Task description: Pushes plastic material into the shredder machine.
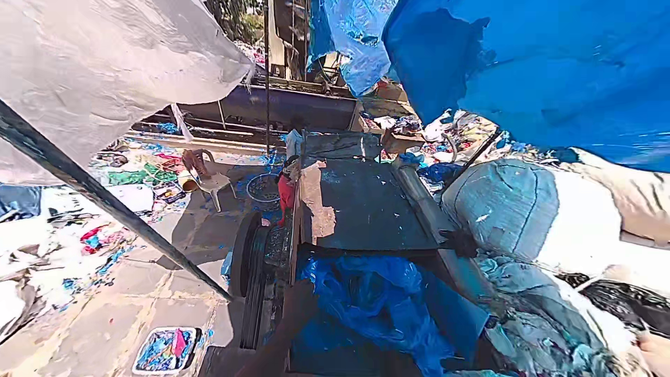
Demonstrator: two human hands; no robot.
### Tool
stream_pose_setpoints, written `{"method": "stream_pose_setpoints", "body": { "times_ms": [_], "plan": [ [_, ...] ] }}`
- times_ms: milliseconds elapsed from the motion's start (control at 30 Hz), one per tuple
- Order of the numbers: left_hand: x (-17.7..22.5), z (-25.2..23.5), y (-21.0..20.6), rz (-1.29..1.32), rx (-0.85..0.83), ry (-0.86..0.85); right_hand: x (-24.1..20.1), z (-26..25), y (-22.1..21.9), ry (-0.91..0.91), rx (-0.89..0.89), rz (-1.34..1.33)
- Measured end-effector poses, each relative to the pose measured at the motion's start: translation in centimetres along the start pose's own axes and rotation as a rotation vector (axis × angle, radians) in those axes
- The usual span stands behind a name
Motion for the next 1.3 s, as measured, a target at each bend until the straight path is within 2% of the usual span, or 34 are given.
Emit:
{"method": "stream_pose_setpoints", "body": {
  "times_ms": [167,300,367,433,600,767,900,1300],
  "plan": [
    [0.9,1.5,1.1,0.004,-0.014,-0.002,0.0,0.8,0.7,-0.048,-0.059,-0.044],
    [0.4,1.0,0.3,-0.004,0.040,-0.027,1.6,-2.5,-0.9,-0.070,-0.058,-0.096],
    [-0.2,0.0,-0.7,-0.048,0.101,-0.031,3.0,-5.6,-2.6,-0.094,0.006,-0.115],
    [-0.4,-0.6,-1.0,-0.059,0.104,-0.039,3.3,-6.4,-2.8,-0.096,0.028,-0.130],
    [-0.4,-0.6,-1.0,-0.070,0.092,-0.033,3.3,-6.1,-2.7,-0.116,0.015,-0.144],
    [-0.5,-0.5,-1.0,-0.069,0.096,-0.042,1.8,-1.7,-0.8,-0.103,-0.040,-0.193],
    [-0.4,-0.3,-0.7,-0.059,0.096,-0.040,3.7,-5.2,-3.1,-0.109,0.039,-0.216],
    [-0.3,0.0,-0.6,-0.050,0.076,-0.032,4.6,-5.3,-3.6,-0.050,0.065,-0.225]
  ]
}}
Point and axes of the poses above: each hand's wrist, its own z-axis away from the middle knuckle, its own y-axis out of the back of the hand, x = y × z, the point moved 6 cm from there along -z, towards the middle knuckle, and after that the axes turned 12 degrees about -x, right-handed, at the moved point
